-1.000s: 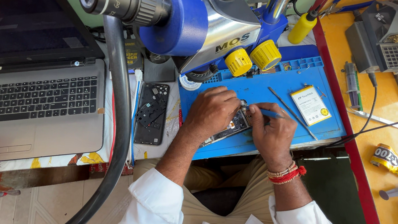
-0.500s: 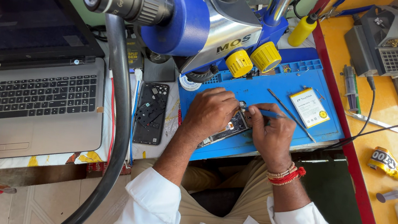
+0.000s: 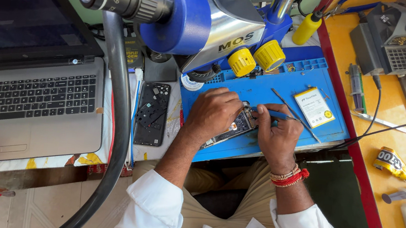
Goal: The person repairs a disassembled smartphone at a workbench, using a screwdriver on the phone body, then holds the phone on their lap while prying and pressing components inside the frame. They briefly handle a pair of eyeglasses, then peel the backing from a new battery and press the battery into the phone on the mat.
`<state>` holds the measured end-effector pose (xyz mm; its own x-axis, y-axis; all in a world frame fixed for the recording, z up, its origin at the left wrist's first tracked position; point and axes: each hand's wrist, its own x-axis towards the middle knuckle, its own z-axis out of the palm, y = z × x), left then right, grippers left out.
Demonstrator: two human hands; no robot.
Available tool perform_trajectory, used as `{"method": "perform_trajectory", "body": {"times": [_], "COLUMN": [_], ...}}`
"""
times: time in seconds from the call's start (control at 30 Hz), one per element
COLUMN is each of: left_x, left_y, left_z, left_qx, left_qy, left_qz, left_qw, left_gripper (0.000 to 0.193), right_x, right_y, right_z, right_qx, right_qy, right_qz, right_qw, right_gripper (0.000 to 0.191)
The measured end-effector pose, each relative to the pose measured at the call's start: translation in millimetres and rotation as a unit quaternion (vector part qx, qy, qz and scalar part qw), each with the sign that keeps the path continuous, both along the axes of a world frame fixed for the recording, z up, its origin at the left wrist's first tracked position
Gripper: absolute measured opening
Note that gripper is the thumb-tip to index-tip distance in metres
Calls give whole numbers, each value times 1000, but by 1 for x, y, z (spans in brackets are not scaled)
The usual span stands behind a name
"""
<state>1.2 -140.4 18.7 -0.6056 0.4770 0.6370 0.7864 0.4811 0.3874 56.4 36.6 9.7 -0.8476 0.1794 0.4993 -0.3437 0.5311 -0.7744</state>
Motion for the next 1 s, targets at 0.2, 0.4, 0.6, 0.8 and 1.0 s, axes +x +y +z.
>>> {"method": "perform_trajectory", "body": {"times": [0.2, 0.4, 0.6, 0.8, 1.0], "left_x": [-2, -2, -3, -4, -3], "left_y": [1, 2, 1, 0, 3], "left_z": [-3, -3, -1, -3, 2], "left_qx": [-12, -8, -2, -1, 7], "left_qy": [-7, -4, -10, -7, 0], "left_qz": [5, 1, 5, 9, 2], "left_qw": [1000, 1000, 1000, 1000, 1000], "left_gripper": [5, 6, 7, 10, 4], "right_x": [-1, -2, -3, -4, 10], "right_y": [0, 0, 0, 3, 29], "right_z": [-1, 1, 2, -5, 1], "right_qx": [40, 28, -4, -65, -108], "right_qy": [-8, -16, -26, 14, 67], "right_qz": [3, -6, 27, -65, -59], "right_qw": [999, 999, 999, 996, 990], "right_gripper": [12, 14, 13, 14, 28]}}
